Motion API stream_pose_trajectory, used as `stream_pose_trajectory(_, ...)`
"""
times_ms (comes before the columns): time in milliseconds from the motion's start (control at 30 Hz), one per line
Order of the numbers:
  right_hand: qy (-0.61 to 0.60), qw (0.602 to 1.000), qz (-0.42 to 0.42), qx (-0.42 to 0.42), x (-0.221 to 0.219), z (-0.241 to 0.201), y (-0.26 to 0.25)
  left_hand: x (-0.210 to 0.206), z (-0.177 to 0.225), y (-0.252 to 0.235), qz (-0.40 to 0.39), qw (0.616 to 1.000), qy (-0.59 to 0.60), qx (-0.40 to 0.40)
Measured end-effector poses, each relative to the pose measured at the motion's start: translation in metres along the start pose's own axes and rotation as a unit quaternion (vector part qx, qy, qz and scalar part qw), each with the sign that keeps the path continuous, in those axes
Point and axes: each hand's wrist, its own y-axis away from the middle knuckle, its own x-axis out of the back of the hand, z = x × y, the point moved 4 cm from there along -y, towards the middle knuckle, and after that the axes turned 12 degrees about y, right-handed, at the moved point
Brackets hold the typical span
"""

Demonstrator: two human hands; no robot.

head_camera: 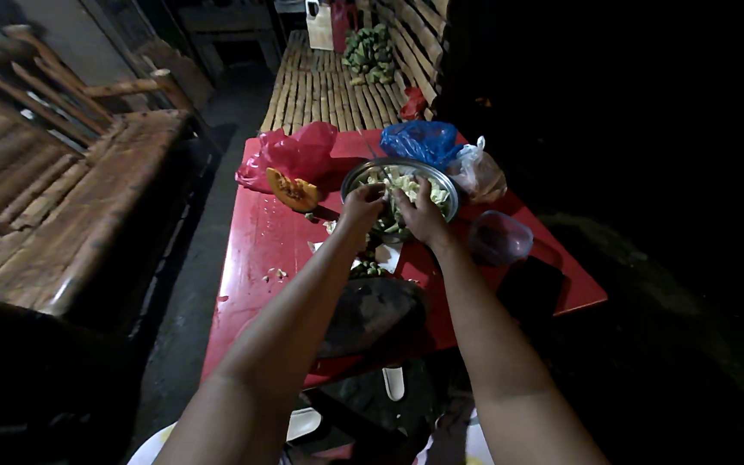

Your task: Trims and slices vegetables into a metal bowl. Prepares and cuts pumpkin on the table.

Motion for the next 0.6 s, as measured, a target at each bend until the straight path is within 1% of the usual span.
stream_pose_trajectory(67,0.002,1.0,0.023,-0.015,0.001,0.003,-0.002,0.008,0.009,-0.014,-0.007,0.994,-0.107,-0.025)
stream_pose_trajectory(133,0.003,0.999,0.038,-0.022,0.007,0.002,-0.002,0.022,0.022,-0.028,0.007,0.98,-0.187,-0.072)
stream_pose_trajectory(200,0.002,0.999,0.023,-0.038,0.01,0.005,-0.004,0.054,0.03,-0.042,0.066,0.966,-0.224,-0.113)
stream_pose_trajectory(233,-0.003,0.999,0.008,-0.047,0.012,0.006,-0.004,0.077,0.031,-0.045,0.111,0.961,-0.227,-0.115)
stream_pose_trajectory(300,-0.017,0.998,-0.018,-0.059,0.016,0.006,0.0,0.129,0.027,-0.047,0.215,0.947,-0.223,-0.083)
stream_pose_trajectory(367,-0.038,0.997,-0.033,-0.059,0.02,0.005,0.007,0.176,0.014,-0.047,0.286,0.931,-0.226,-0.028)
stream_pose_trajectory(400,-0.047,0.997,-0.041,-0.053,0.022,0.001,0.009,0.192,0.008,-0.045,0.292,0.928,-0.231,-0.006)
stream_pose_trajectory(467,-0.059,0.995,-0.058,-0.047,0.026,-0.008,0.012,0.209,0.0,-0.042,0.268,0.932,-0.242,0.006)
stream_pose_trajectory(533,-0.061,0.994,-0.069,-0.051,0.029,-0.014,0.015,0.215,-0.006,-0.046,0.219,0.948,-0.23,-0.011)
stream_pose_trajectory(600,-0.061,0.994,-0.076,-0.045,0.032,-0.018,0.016,0.214,-0.011,-0.051,0.16,0.964,-0.212,-0.009)
